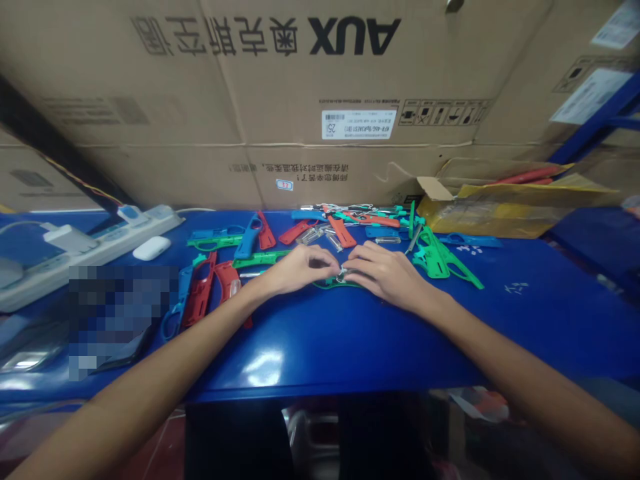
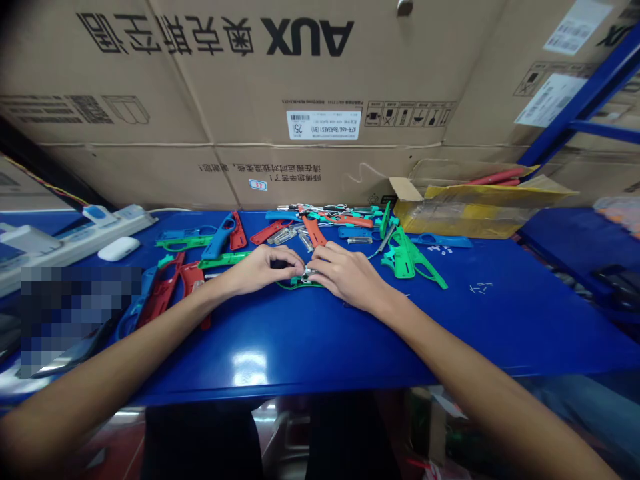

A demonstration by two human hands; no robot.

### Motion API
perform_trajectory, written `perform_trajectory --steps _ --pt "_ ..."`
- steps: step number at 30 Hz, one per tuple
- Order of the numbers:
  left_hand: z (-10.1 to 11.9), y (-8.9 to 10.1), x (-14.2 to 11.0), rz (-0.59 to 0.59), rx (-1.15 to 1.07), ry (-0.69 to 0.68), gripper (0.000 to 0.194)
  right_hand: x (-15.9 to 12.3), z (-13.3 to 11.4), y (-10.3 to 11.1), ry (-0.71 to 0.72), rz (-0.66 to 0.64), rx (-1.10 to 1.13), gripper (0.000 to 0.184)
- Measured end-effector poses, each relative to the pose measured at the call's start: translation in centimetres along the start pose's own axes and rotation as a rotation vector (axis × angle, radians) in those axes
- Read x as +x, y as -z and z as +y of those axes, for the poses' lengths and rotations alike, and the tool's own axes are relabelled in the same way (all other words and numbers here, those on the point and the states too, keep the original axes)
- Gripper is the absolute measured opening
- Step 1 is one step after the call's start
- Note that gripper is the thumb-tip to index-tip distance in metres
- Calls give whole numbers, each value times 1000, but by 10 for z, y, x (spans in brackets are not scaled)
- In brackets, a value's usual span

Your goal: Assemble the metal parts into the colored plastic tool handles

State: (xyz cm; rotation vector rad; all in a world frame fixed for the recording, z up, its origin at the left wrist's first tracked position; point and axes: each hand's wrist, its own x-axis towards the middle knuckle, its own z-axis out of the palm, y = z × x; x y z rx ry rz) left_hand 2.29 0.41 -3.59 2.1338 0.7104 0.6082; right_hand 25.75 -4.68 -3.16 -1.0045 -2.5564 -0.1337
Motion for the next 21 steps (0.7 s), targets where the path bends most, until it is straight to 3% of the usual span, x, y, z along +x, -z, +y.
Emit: perform_trajectory --steps 8,15,18,21 --pt "10 10 -5 -16 321 -128 22 0 6 4 -102 -87 90 28" --pt "11 45 -15 -234 562 -53 45 1 2 3 -155 -153 90 32" --pt "6 43 -16 -271 566 -94 39 1 1 4 -169 -169 86 33" --pt "4 35 -18 -234 528 -121 30 0 2 5 -185 -188 97 33"
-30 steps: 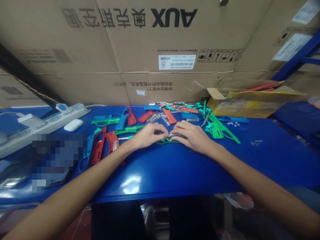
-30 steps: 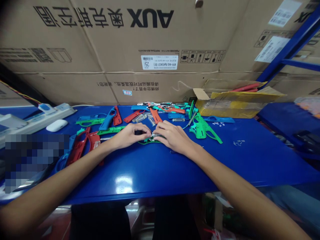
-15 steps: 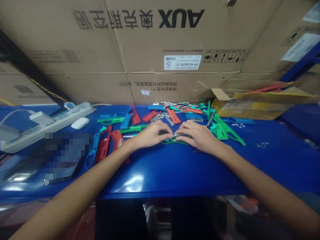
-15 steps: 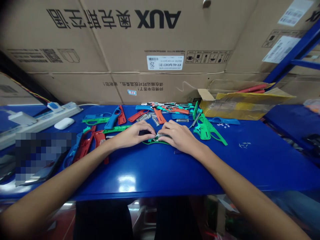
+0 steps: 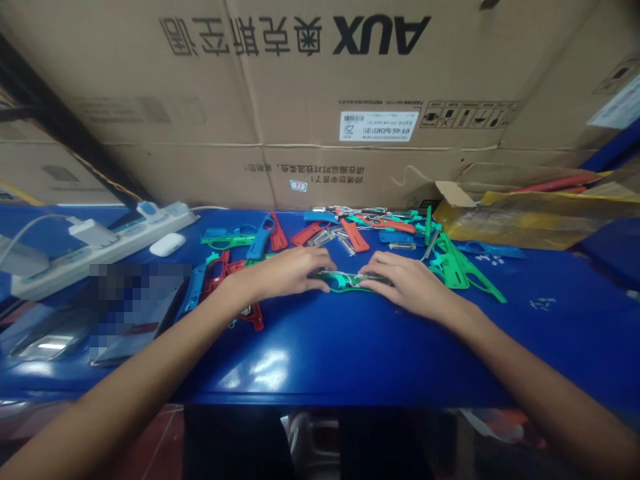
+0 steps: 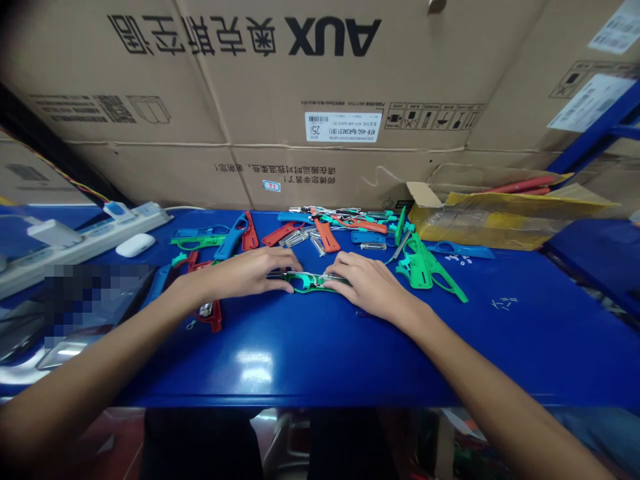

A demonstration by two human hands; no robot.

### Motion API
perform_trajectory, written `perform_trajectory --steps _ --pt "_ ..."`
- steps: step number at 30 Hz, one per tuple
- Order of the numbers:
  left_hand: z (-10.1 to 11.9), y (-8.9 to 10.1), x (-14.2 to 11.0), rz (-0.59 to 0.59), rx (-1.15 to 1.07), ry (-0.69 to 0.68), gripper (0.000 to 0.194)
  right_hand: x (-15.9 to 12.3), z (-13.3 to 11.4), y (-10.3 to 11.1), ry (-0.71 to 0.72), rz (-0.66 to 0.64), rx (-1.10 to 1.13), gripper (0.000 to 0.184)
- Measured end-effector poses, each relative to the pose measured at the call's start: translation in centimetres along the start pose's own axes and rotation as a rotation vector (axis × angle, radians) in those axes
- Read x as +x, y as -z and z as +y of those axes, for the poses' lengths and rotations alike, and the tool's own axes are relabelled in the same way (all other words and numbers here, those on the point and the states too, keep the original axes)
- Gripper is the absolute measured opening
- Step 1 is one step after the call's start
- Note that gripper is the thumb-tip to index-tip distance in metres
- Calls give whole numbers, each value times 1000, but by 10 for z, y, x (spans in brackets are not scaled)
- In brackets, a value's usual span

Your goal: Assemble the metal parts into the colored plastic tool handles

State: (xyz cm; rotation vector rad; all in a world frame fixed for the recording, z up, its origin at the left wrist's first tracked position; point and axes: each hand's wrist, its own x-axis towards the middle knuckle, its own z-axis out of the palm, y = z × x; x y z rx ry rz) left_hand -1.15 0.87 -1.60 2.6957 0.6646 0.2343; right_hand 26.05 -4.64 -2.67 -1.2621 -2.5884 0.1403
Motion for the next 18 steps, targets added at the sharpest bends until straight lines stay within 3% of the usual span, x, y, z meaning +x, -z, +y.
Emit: perform_trajectory --steps 5,9,18 --pt "8 -14 -3 131 21 19 29 -2 3 4 -25 -14 26 32" --pt "11 -20 -4 156 67 15 30 -2 6 2 -26 -15 15 34" --pt "0 -5 -16 138 -91 49 23 -3 9 0 -34 19 10 34"
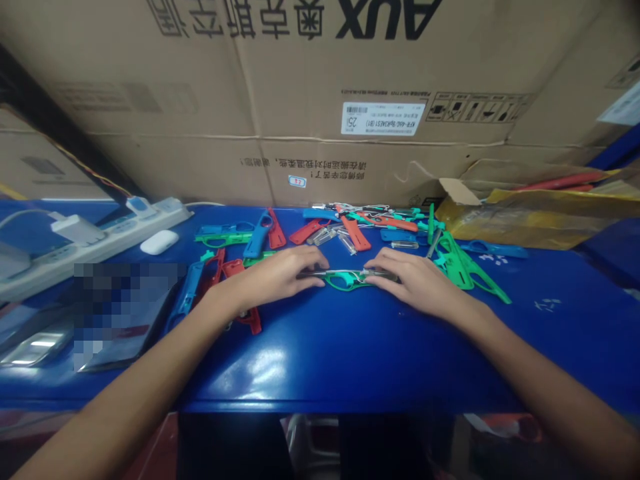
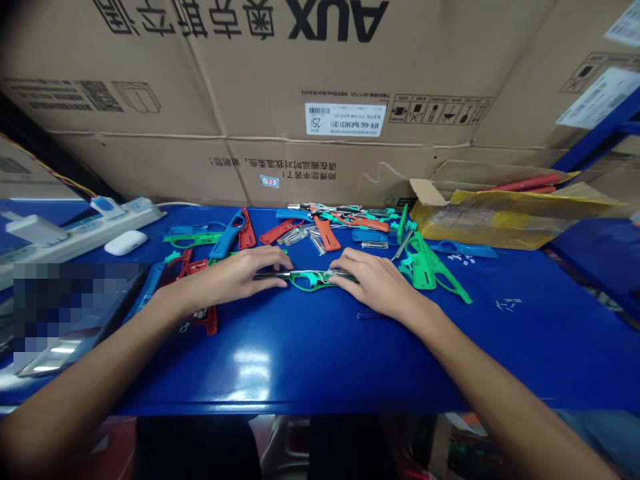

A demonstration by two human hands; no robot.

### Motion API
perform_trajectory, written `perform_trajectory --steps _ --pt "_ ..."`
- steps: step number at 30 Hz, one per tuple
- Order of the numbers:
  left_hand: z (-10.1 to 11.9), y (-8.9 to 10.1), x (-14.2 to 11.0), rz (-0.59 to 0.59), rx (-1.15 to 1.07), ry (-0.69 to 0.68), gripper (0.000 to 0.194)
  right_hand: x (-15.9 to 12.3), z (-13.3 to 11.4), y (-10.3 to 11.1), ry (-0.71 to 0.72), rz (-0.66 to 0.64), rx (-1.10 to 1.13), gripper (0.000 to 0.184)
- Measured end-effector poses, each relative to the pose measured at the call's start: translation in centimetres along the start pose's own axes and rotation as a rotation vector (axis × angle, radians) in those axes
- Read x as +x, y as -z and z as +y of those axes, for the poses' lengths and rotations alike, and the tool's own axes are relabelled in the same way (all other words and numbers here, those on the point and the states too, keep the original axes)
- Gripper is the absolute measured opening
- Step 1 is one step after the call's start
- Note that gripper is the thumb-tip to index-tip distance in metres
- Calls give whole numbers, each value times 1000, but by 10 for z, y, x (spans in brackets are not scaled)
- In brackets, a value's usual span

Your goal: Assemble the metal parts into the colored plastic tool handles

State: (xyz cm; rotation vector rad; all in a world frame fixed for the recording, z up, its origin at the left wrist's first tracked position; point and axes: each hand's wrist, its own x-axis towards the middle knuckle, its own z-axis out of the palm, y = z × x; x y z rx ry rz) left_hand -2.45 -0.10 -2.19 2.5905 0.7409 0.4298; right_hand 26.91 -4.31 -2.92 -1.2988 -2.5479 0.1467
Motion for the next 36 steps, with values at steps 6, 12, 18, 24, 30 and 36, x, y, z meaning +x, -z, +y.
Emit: perform_trajectory --steps 6,12,18,24,30,36 --pt "-2 4 -1 -28 26 -31 21 0 0 1 1 1 1 34" --pt "-5 3 0 -30 11 -34 24 0 -1 1 -4 2 1 34" --pt "-6 4 -1 -38 25 -20 23 1 -4 -1 8 -4 -20 34" --pt "-7 6 -3 -63 35 -20 23 2 -5 -3 17 -3 -5 33" --pt "1 6 -5 -59 90 10 30 2 -5 -2 13 4 23 32" --pt "11 4 -4 -105 140 -17 47 2 -6 -4 -5 31 0 31"
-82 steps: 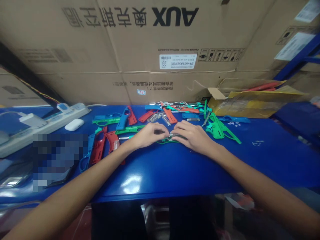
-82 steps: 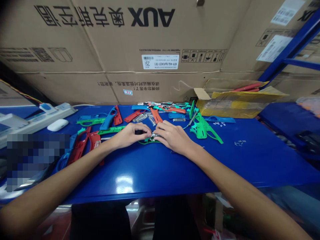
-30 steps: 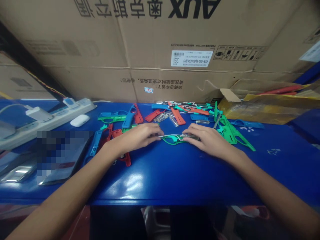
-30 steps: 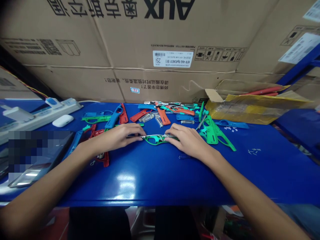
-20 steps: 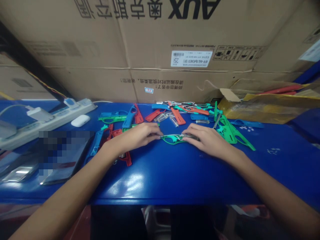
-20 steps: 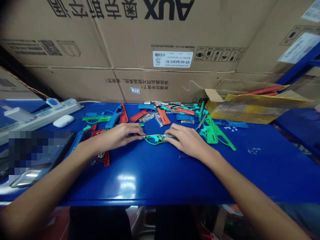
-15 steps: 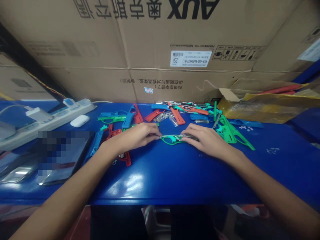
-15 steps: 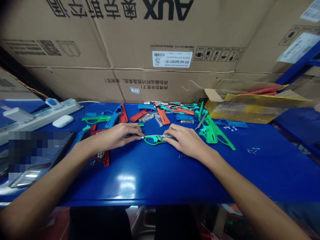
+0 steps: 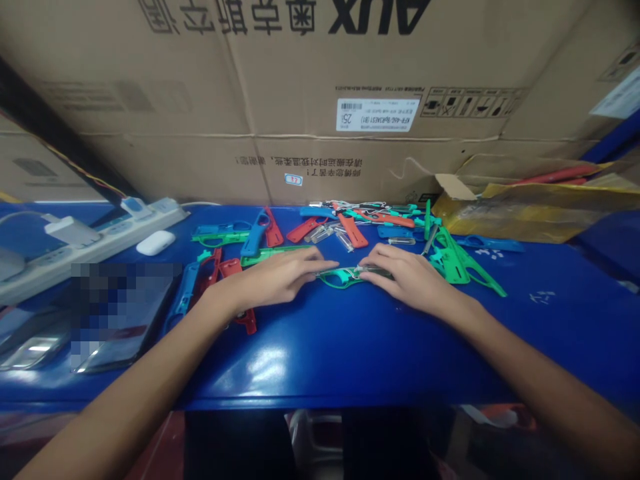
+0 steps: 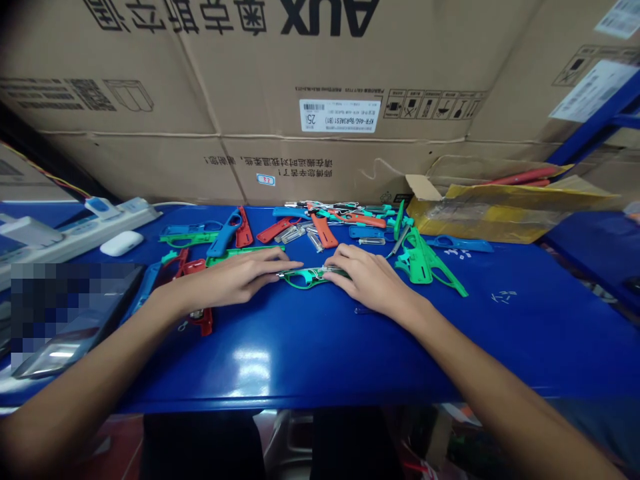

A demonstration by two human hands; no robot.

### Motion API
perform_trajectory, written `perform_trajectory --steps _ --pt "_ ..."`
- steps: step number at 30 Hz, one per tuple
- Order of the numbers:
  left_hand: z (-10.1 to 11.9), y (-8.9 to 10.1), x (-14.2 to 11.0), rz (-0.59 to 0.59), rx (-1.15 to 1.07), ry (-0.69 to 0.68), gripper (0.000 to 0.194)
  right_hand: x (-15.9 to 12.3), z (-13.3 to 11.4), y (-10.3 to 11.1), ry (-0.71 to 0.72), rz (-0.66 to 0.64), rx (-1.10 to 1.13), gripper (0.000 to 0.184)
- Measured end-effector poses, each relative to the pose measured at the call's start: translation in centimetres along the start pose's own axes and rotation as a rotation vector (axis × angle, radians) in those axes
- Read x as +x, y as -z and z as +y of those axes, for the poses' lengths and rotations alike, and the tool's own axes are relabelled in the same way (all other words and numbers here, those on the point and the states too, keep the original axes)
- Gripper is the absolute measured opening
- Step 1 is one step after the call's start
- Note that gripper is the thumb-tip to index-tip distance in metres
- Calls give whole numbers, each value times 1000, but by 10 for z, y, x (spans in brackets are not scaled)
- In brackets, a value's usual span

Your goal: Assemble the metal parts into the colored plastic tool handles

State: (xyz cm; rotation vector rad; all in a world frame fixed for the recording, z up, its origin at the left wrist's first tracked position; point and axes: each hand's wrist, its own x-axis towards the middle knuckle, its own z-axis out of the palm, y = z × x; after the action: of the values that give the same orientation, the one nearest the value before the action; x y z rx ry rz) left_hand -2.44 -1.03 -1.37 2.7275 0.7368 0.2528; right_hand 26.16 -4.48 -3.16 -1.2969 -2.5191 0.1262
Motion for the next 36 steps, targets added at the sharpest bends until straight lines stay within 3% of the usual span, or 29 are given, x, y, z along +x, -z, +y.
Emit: perform_trajectory --steps 6,13,29,36 --pt "-3 -6 4 -35 8 20 49 2 -3 -4 -68 38 -25 30" --pt "-2 -10 5 -5 15 41 48 4 0 -4 -3 56 -19 34" --pt "2 -9 5 9 -11 82 43 -1 7 10 77 -114 121 36" --pt "2 -8 4 -18 23 96 45 -5 7 14 128 -151 30 41"
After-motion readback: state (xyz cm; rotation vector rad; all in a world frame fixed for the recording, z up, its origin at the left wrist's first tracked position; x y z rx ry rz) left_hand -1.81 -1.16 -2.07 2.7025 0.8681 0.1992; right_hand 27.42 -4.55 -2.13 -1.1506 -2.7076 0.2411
